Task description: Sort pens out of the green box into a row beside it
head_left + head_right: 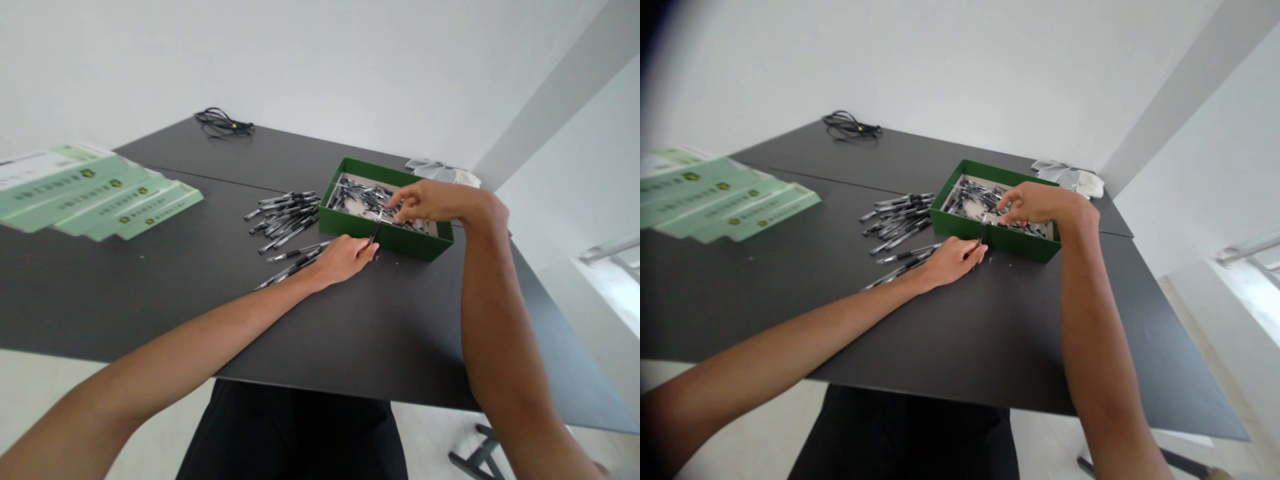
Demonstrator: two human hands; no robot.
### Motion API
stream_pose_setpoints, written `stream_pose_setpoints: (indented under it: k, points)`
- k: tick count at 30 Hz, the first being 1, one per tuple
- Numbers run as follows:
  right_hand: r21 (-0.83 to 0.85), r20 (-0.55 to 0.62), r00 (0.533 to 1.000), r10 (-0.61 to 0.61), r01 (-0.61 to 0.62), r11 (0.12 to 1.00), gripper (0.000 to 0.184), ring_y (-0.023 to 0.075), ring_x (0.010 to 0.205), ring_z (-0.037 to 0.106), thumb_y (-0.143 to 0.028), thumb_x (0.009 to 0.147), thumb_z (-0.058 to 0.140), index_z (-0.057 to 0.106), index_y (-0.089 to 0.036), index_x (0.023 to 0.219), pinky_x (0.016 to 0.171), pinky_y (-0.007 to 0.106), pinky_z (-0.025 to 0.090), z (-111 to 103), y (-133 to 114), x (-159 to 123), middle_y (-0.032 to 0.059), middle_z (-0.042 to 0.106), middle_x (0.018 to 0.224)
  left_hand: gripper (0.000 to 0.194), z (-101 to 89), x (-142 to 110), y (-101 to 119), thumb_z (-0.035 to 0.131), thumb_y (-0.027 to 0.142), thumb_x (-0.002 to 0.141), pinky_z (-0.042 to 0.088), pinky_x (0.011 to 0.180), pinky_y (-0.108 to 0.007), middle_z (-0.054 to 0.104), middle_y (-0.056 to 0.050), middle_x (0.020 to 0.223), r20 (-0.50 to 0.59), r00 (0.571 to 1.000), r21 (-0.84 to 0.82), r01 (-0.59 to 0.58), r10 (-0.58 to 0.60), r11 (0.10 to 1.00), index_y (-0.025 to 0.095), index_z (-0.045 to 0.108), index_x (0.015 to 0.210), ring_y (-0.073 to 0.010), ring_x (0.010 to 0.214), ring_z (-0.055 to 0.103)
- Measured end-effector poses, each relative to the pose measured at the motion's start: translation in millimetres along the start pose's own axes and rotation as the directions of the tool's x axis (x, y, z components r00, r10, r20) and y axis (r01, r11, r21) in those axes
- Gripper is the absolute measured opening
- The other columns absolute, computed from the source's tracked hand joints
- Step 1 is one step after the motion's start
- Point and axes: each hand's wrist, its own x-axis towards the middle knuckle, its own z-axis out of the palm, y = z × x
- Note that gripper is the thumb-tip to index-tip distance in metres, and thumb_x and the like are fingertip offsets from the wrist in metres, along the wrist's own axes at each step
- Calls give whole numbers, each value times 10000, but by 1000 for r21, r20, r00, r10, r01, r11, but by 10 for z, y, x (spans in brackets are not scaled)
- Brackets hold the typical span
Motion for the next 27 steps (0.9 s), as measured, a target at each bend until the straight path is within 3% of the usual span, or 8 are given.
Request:
stream_pose_setpoints:
  k: [5, 11, 15, 20, 27]
  points:
    - [-78, -53, 995, 88, -92, 993, 505, 247, 934, 711, -579, 829, 757, 770, -271, 1229, 814, 329, 529, -17, 364, 93, 46, 796, 1062, 466, -15, -4, 15, 434, 403, 1077, 367, 575, -261, 655, -27, 626, 5, 1000, -11, 1, -1, 1000, 172, 680, 754, -139, 560, 596]
    - [-117, -124, 983, 133, -148, 982, 453, 225, 964, 720, -472, 854, 756, 773, -239, 1242, 865, 294, 538, 142, 621, 325, 54, 794, 1137, 458, -18, -2, -2, 442, 403, 1078, 388, 600, -258, 689, -38, 675, 6, 1000, -11, -10, 10, 1000, 168, 688, 771, -144, 595, 628]
    - [-129, -139, 986, 92, -110, 986, 405, 218, 1068, 712, -372, 881, 742, 767, -219, 1256, 942, 270, 521, 310, 653, 508, 68, 774, 1235, 456, -15, -3, -10, 434, 402, 1081, 395, 616, -263, 713, -52, 710, 8, 1000, -5, -13, 13, 1000, 163, 693, 791, -151, 620, 650]
    - [-148, -126, 992, 19, -37, 988, 496, 231, 1166, 693, -362, 897, 730, 701, -227, 1373, 1018, 275, 495, 502, 644, 681, 77, 729, 1350, 472, -16, -1, 12, 430, 415, 1084, 389, 610, -265, 713, -55, 705, 10, 1000, 12, 9, -9, 1000, 162, 694, 786, -154, 616, 650]
    - [-260, -101, 995, 22, -48, 965, 516, 275, 1293, 647, -334, 952, 663, 650, -202, 1451, 1082, 308, 470, 648, 634, 806, 105, 678, 1432, 472, -4, 3, 17, 425, 403, 1088, 392, 623, -267, 727, -61, 726, 11, 1000, 25, 7, -7, 1000, 160, 701, 791, -157, 642, 666]
